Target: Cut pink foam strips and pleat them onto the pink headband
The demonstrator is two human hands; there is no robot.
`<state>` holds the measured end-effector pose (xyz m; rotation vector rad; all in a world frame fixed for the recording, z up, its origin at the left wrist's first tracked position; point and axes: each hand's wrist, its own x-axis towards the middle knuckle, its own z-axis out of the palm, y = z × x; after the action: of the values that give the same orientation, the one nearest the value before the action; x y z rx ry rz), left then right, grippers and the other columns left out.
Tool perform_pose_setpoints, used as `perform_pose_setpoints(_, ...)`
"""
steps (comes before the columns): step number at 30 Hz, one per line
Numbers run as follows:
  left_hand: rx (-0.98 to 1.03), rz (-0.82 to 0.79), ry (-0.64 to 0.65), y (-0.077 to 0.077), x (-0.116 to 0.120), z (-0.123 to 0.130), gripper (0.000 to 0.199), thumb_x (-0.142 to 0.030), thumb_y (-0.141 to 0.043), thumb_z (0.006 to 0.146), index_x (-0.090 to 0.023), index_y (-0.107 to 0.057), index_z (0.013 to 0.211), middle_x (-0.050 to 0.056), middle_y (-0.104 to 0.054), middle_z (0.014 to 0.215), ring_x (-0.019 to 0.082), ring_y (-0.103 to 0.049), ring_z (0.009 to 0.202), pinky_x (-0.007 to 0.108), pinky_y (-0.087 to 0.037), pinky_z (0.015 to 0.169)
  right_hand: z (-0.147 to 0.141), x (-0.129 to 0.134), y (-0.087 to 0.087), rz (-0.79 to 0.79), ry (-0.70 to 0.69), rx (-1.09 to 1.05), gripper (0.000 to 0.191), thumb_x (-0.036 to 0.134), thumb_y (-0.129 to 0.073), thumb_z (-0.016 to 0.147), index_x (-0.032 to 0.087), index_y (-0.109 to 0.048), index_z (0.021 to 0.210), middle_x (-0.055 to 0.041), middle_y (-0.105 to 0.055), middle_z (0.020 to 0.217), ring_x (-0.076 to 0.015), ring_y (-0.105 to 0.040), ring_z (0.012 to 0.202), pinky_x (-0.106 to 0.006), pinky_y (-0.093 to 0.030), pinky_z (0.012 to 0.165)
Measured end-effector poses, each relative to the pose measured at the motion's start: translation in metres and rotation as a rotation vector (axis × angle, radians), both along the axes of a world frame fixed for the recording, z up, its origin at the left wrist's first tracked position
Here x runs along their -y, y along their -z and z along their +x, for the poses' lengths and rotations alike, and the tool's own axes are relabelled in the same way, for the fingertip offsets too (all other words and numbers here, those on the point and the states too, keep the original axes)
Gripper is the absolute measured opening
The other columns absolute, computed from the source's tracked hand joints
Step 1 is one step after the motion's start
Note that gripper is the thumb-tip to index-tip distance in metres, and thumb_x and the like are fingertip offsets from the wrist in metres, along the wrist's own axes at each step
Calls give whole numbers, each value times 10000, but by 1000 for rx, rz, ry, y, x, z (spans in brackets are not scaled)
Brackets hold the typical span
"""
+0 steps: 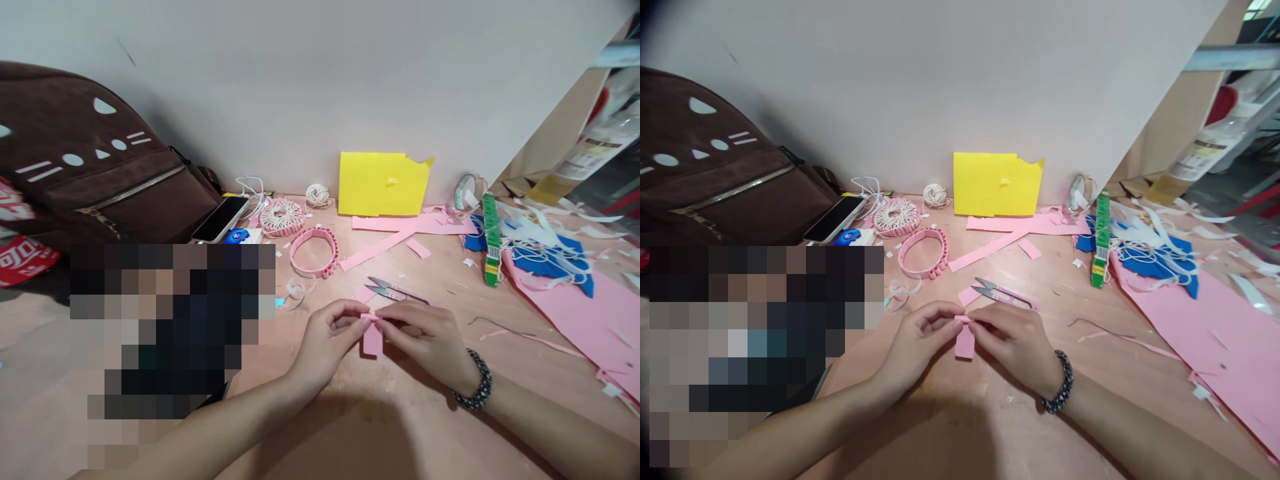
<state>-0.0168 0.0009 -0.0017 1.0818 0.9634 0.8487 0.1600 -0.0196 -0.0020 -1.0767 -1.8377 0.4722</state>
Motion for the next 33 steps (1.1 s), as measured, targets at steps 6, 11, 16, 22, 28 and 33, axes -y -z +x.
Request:
perform_pose_setpoints(6,-5,-6,-22,-1,-1,0,229,-308,-739,746,-147,-662,889,46,-694,866,141,-637,791,224,-491,716,-1,1,-1,-46,15,5,102,184,-646,837,210,-697,922,-2,-736,826,-125,-675,701,-226,-531,637)
perform_pose_setpoints(11,-12,-3,-13,-2,0,0,264,-333,-745,737,-140,-665,899,56,-692,861,157,-638,800,247,-494,724,-2,0,-3,-23,20,2,109,172,-619,859,224,-702,906,6,-739,820,-119,-678,700,-220,-529,643)
perform_pose_setpoints(16,-13,3,4,-2,0,0,236,-317,-735,750,-139,-659,885,41,-687,838,135,-629,771,224,-488,697,-1,1,-1,3,5,13,142,132,-609,848,223,-690,921,0,-733,828,-135,-678,728,-246,-538,662)
perform_pose_setpoints(22,16,-17,0,-1,0,0,236,-304,-738,752,-150,-642,903,17,-664,812,122,-615,750,213,-502,664,-1,0,-1,-21,15,14,116,176,-620,857,224,-701,925,1,-741,828,-129,-682,699,-240,-545,635)
perform_pose_setpoints(28,17,-19,-9,-3,0,0,249,-309,-739,752,-145,-644,914,19,-669,796,123,-624,764,214,-512,692,-1,0,-2,-3,-3,19,128,161,-619,853,221,-698,934,-11,-743,857,-142,-688,751,-257,-553,677)
perform_pose_setpoints(33,35,-37,-26,-4,1,1,267,-307,-758,727,-151,-637,906,27,-673,837,142,-636,799,237,-534,702,-2,1,-2,-18,23,9,92,194,-637,852,219,-697,918,-1,-741,818,-124,-683,695,-231,-545,634)
